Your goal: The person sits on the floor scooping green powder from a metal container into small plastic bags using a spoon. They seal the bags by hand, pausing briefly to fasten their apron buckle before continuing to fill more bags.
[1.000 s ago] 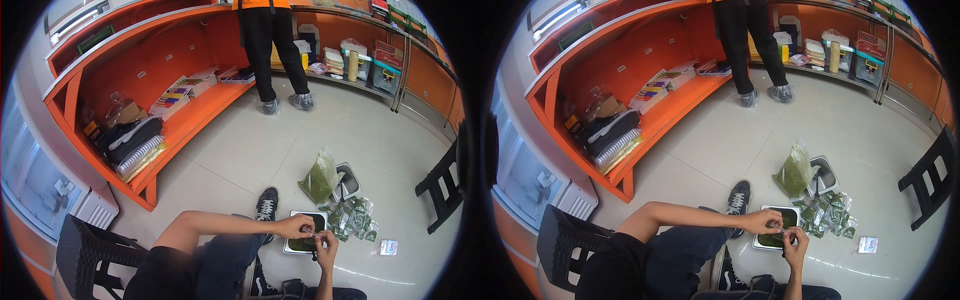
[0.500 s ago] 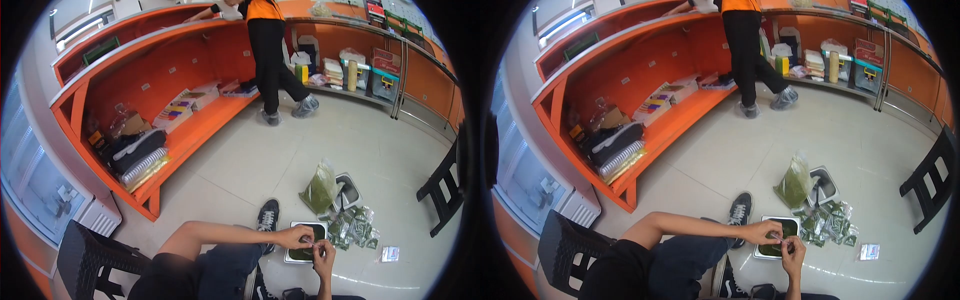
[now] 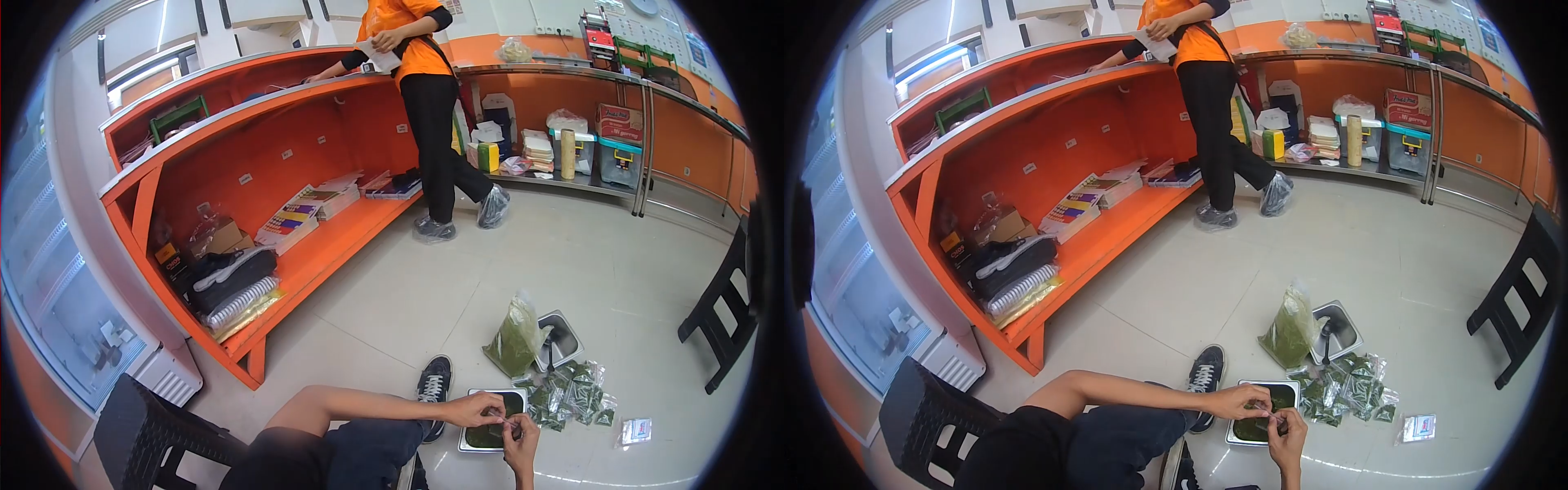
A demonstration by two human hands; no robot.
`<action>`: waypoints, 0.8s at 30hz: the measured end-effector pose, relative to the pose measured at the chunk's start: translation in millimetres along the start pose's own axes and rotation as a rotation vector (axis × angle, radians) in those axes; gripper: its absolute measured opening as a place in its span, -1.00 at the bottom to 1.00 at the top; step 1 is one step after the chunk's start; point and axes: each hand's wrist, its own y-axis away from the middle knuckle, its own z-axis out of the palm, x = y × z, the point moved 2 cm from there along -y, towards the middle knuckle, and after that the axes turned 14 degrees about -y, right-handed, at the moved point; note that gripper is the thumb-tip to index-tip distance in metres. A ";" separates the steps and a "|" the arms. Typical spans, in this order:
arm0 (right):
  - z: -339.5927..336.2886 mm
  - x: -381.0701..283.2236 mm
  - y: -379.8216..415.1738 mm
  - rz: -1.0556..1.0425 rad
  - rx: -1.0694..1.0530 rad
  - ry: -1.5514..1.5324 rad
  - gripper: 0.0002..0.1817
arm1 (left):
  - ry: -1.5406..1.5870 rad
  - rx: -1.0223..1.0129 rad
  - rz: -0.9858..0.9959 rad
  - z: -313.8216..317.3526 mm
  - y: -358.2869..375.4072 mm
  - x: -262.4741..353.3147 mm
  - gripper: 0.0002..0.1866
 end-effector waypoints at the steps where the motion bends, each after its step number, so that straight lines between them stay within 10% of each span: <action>1: -0.4 2.8 0.5 0.002 0.003 -0.002 -0.92 | -0.007 0.029 -0.032 -1.8 0.0 -1.1 -0.78; 24: 0.1 4.9 1.6 0.120 0.012 -0.066 -0.93 | -0.045 -0.026 -0.016 -3.1 2.0 -4.8 -0.79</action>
